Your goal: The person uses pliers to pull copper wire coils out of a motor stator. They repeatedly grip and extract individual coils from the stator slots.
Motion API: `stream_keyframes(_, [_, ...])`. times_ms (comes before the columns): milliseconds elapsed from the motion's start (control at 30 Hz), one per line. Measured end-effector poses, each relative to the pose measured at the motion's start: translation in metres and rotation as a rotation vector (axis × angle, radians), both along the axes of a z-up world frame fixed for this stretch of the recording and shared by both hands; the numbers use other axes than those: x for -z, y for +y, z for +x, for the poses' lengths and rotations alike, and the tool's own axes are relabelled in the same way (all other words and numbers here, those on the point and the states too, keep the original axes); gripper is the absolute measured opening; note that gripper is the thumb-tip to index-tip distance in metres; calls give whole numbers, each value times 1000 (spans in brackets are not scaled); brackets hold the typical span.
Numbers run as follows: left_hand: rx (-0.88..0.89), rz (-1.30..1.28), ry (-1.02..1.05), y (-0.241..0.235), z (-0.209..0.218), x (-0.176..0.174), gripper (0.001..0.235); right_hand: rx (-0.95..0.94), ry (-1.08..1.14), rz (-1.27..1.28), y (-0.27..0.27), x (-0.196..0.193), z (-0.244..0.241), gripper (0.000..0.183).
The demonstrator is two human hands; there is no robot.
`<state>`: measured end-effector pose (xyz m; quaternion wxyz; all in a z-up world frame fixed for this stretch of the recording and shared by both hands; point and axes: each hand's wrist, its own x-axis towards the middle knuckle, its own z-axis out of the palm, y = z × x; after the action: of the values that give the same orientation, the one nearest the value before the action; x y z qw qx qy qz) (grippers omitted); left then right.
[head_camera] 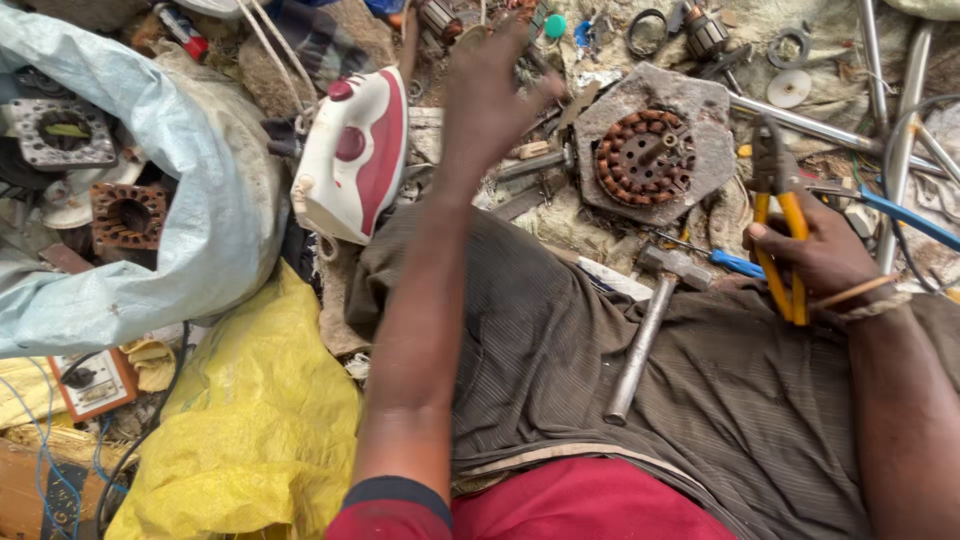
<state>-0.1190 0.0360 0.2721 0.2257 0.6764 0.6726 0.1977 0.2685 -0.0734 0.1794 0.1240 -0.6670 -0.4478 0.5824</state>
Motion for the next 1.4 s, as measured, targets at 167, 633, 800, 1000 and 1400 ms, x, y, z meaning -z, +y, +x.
stream_keyframes(167, [374,-152,99,-26,92,223,131,-374,-423,35,-10,14,7,56])
stream_keyframes(633, [503,-28,135,-35,112,239,151,-636,-550,64,-13,21,1,55])
stream_keyframes(800, [494,-78,132,-36,111,221,133,-668,-634,25,-13,14,-13,56])
stream_keyframes(1000, [466,-69,111,-51,108,213,121,-806,-718,273,-9,36,-12,58])
stream_keyframes(1400, [402,-57,76,-53,110,212,121,194,583,-527,-9,58,-10,38])
